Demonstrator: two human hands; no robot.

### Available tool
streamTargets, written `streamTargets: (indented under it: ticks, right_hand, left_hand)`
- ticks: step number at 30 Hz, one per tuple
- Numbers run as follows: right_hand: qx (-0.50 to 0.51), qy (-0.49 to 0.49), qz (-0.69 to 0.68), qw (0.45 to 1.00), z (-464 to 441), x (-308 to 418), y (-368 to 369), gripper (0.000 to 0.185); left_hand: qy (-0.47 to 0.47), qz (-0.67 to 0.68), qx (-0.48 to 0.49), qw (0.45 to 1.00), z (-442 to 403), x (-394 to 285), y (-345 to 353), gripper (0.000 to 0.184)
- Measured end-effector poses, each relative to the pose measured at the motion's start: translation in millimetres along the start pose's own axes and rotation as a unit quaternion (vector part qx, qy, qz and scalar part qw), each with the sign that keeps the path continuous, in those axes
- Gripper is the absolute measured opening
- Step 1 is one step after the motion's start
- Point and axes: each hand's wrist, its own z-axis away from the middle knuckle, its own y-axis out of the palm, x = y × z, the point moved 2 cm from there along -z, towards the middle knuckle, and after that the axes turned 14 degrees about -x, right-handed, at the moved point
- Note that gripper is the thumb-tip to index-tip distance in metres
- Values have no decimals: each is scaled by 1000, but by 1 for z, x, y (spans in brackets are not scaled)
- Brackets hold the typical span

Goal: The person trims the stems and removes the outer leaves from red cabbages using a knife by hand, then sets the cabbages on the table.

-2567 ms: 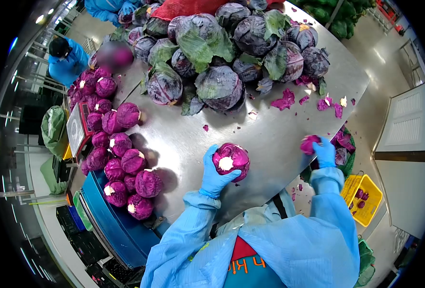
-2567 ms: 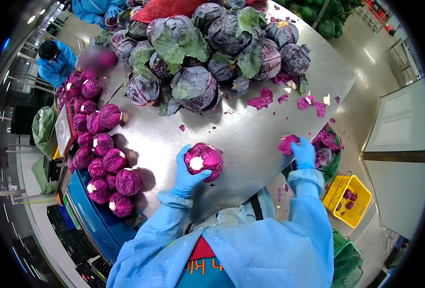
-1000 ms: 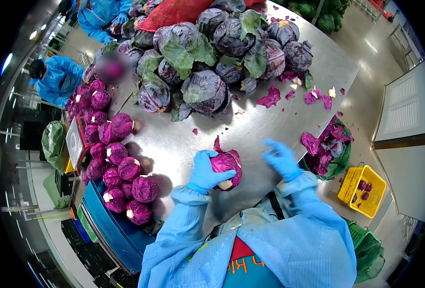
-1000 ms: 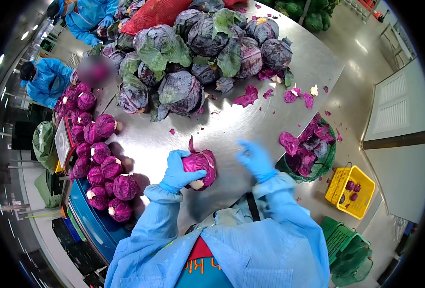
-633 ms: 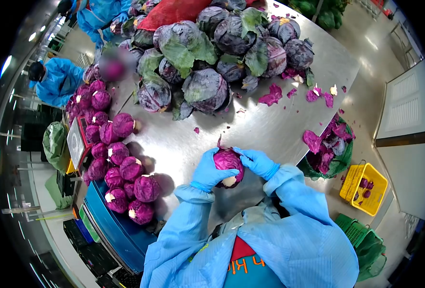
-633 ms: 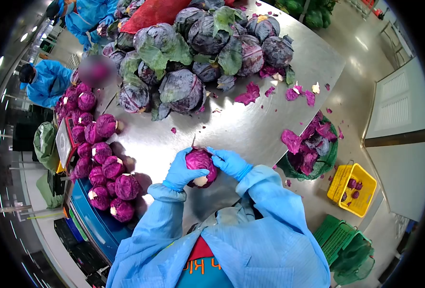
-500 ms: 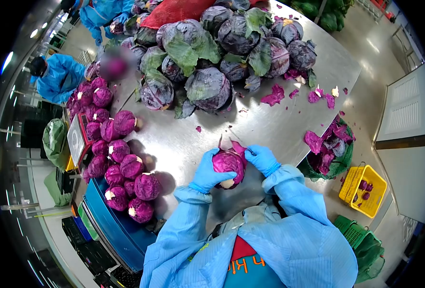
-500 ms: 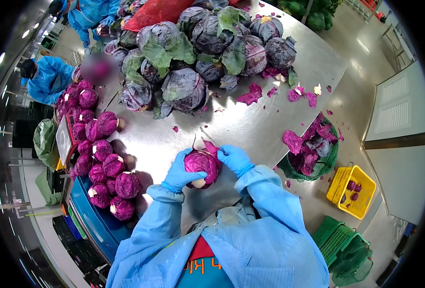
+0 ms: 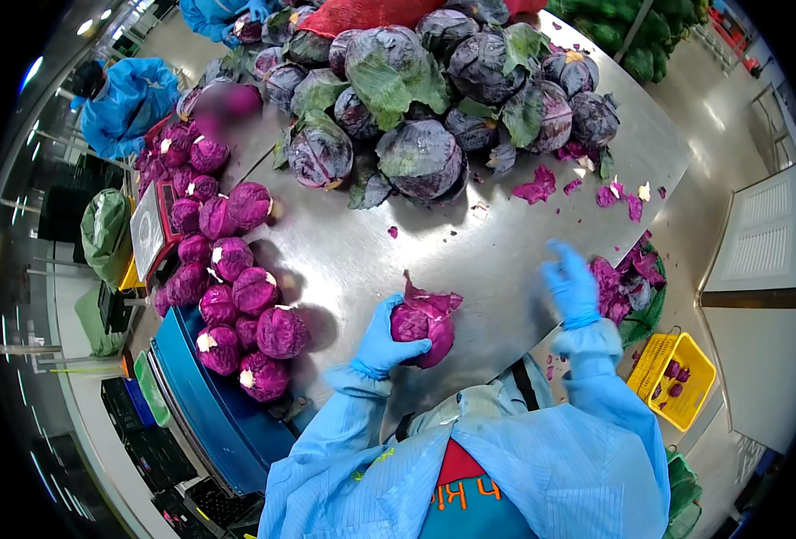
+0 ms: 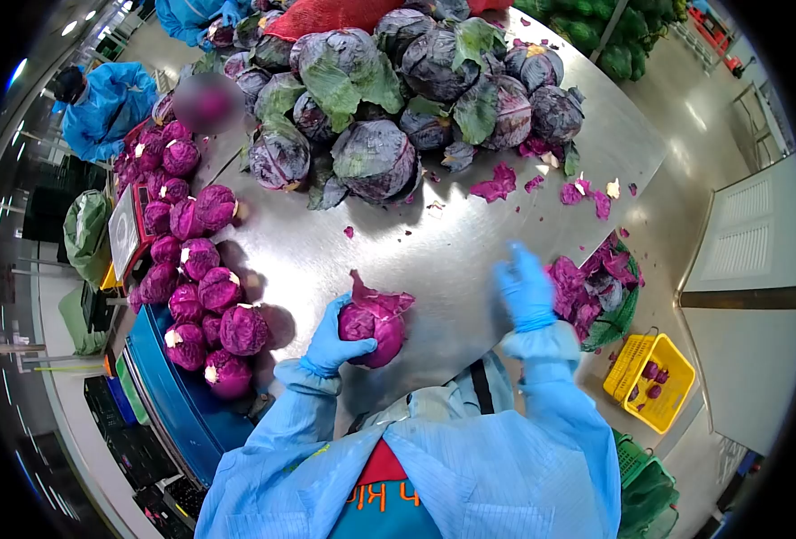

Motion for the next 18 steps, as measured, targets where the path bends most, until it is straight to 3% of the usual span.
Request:
streamTargets:
  ticks: [1,2,3,7,13,14,18]
  right_hand:
    - [176,123,-118,970,12,33,14,50]
    - [251,28,-66,965,21,75,22,59]
    - [313,17,-105,944,31,101,36,68]
    - [417,7,-94,904,44,129,67,68]
    - [441,3,-100,892,29,121,64,56]
    - [418,-23,-112,901,32,114,67,43]
    - [308,-117,93,940,35,110,78,27]
  left_hand:
    - [2,-2,1,1000,-4,2,2,102]
    - [53,-52,-9,997,-9,8,3,101]
    - [82,-97,2,992,-9,2,6,102]
    - [152,-210,7,966,-10,-9,10,103]
    - [156,-308,37,938,-11,-9,18,106]
    - [170,-304,41,937,-13,-9,18,106]
    - [203,-285,67,934,-13,-14,15,105]
